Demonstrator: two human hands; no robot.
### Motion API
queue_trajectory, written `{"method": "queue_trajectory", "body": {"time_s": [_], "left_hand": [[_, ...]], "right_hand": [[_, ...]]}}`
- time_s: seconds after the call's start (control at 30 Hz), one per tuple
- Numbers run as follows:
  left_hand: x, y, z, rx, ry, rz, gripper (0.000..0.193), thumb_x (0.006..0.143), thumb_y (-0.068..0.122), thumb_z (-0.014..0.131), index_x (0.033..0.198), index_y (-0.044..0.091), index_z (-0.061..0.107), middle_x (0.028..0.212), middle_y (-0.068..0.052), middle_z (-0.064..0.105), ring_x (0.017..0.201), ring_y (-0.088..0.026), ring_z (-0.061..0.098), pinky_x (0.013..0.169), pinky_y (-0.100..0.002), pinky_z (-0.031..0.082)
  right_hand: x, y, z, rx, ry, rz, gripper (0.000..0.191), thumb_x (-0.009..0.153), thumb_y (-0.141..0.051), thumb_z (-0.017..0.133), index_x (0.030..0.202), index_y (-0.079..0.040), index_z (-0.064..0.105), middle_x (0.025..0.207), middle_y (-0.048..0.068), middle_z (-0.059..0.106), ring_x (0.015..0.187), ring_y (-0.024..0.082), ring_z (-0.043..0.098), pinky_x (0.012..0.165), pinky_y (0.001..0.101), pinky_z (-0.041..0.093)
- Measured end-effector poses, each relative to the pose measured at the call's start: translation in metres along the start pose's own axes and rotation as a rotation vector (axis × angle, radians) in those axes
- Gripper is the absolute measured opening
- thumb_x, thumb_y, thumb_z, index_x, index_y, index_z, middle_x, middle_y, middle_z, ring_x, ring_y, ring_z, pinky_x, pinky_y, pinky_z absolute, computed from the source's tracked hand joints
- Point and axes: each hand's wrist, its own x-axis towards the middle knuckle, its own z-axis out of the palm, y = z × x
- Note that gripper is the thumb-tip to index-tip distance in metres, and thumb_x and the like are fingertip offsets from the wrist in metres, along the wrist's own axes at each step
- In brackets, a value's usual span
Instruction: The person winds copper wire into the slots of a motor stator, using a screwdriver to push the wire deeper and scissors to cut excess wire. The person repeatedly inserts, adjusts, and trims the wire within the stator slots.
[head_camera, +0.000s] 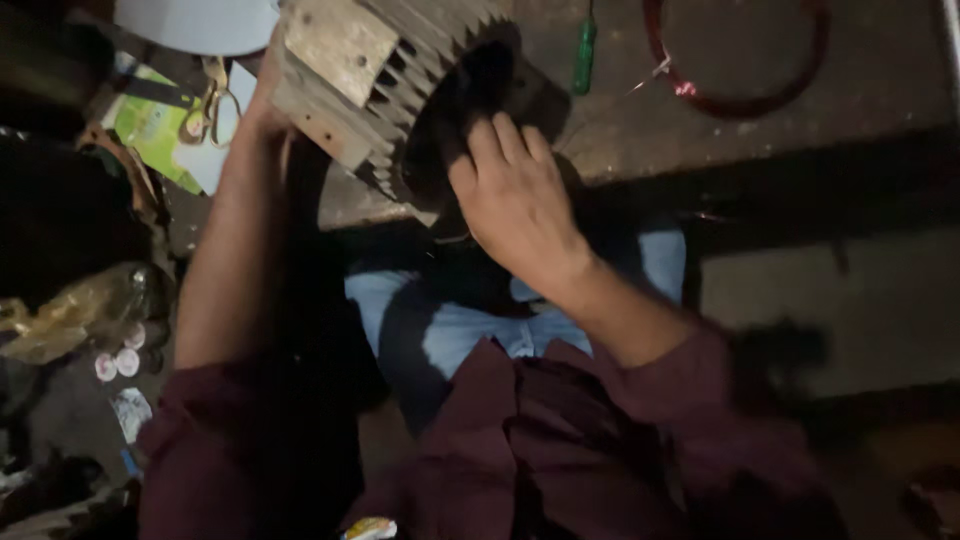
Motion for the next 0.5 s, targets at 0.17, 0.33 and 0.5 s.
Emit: {"method": "queue_trajectory", "body": {"time_s": [0.17, 0.33, 0.5], "left_hand": [[0.007, -0.004, 0.002, -0.027, 0.065, 0.092, 0.040, 0.114, 0.025, 0.049, 0.147, 0.002, 0.054, 0.133, -0.012, 0.068, 0.116, -0.025, 0.071, 0.099, -0.039, 0.061], [-0.006, 0.005, 0.001, 0.765, 0.055, 0.323, 0.066, 0.089, 0.029, 0.079, 0.141, -0.002, 0.054, 0.134, -0.017, 0.063, 0.121, -0.029, 0.061, 0.103, -0.045, 0.052], [-0.015, 0.010, -0.018, 0.917, -0.242, 0.225, 0.096, 0.074, 0.024, 0.089, 0.157, 0.002, 0.046, 0.158, -0.015, 0.052, 0.148, -0.028, 0.046, 0.123, -0.045, 0.039]], "right_hand": [[0.003, 0.002, 0.003, -0.099, 0.000, -0.021, 0.010, 0.083, -0.012, 0.066, 0.082, -0.003, 0.062, 0.099, 0.019, 0.058, 0.102, 0.035, 0.060, 0.083, 0.0415, 0.051], [0.005, 0.005, 0.010, -0.051, 0.125, -0.012, 0.013, 0.085, -0.009, 0.065, 0.095, -0.001, 0.065, 0.100, 0.018, 0.059, 0.097, 0.032, 0.060, 0.080, 0.0394, 0.053], [-0.013, 0.010, 0.015, 0.006, 0.268, 0.153, 0.012, 0.089, 0.002, 0.071, 0.096, -0.003, 0.062, 0.098, 0.013, 0.057, 0.087, 0.030, 0.061, 0.073, 0.0408, 0.054]]}}
